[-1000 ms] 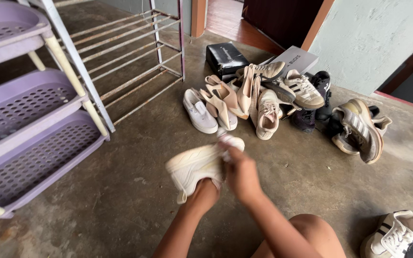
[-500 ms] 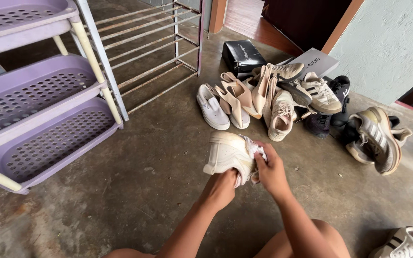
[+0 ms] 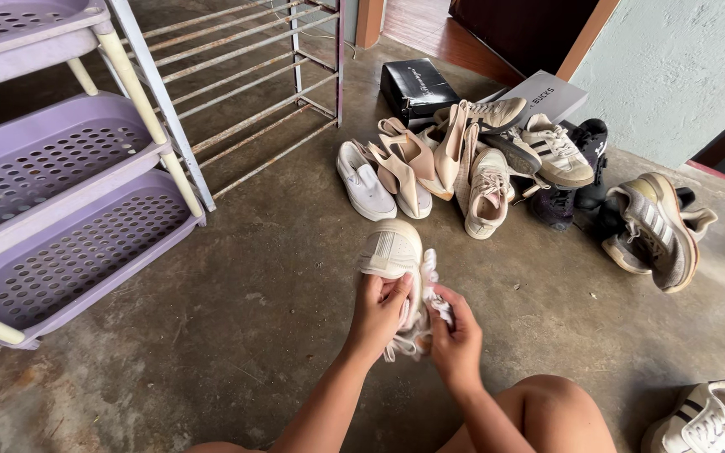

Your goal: The person wipes a white metal shoe rack with a cloth, then cleans several pairs of shoes and insoles with the same cloth. The person handles each shoe individually, wiping the exterior and interior surfaces.

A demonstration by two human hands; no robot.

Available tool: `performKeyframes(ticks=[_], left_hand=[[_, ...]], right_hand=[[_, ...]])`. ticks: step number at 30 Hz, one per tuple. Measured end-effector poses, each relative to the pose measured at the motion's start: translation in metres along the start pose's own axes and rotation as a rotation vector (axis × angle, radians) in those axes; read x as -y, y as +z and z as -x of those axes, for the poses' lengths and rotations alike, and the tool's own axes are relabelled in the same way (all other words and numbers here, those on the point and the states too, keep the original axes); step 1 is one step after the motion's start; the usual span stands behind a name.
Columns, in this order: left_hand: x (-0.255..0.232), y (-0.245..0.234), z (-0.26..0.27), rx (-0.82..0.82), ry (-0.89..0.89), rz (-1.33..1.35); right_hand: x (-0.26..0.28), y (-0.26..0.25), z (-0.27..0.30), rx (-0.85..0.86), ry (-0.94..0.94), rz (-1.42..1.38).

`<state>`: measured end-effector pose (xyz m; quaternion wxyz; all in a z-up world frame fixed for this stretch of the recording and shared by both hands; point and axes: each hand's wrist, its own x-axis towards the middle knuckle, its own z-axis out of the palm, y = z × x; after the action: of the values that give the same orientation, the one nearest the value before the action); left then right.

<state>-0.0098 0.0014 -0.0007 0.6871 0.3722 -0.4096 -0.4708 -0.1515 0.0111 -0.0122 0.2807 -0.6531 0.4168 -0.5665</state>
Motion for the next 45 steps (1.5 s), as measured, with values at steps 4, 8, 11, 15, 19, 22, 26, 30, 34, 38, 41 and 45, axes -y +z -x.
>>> performKeyframes(ticks=[4, 8, 11, 15, 19, 22, 26, 30, 34, 38, 41, 45], left_hand=[[-0.011, -0.01, -0.002, -0.058, 0.437, -0.694], [-0.018, 0.001, 0.004, 0.049, 0.467, -0.742], [-0.023, 0.005, 0.007, 0.04, 0.33, -0.704], [-0.037, 0.005, 0.012, -0.078, 0.539, -0.724], [-0.05, 0.001, 0.007, -0.036, 0.592, -0.705], [-0.046, 0.0, 0.005, 0.082, 0.499, -0.806], [-0.037, 0.003, 0.009, 0.233, 0.499, -0.926], [-0.038, 0.001, 0.014, 0.285, 0.38, -0.989], [-0.026, 0.002, 0.017, 0.355, 0.365, -1.012], [-0.011, 0.001, 0.017, 0.401, 0.304, -0.923], [0.0, -0.002, 0.013, 0.379, 0.584, -0.953], [-0.004, -0.008, 0.013, 0.387, 0.521, -1.054]], right_hand=[[0.023, -0.015, -0.02, -0.078, 0.248, -0.11], [0.059, -0.011, -0.049, 0.08, -0.155, -0.049], [0.072, 0.005, -0.044, 0.197, -0.334, 0.062], [0.062, 0.008, -0.037, 0.043, -0.177, 0.128], [0.065, -0.006, -0.032, 0.01, 0.826, -0.06], [0.065, -0.02, -0.046, -0.101, 0.537, -0.097], [0.081, -0.02, -0.063, 0.178, -0.163, 0.068], [0.098, -0.007, -0.064, 0.264, -0.417, 0.315], [0.087, -0.011, -0.042, 0.126, -0.418, 0.279], [0.068, -0.028, -0.033, 0.034, -0.459, 0.307], [0.054, -0.042, -0.05, -0.067, -0.465, 0.319], [0.045, -0.048, -0.071, 0.01, 0.258, -0.167]])
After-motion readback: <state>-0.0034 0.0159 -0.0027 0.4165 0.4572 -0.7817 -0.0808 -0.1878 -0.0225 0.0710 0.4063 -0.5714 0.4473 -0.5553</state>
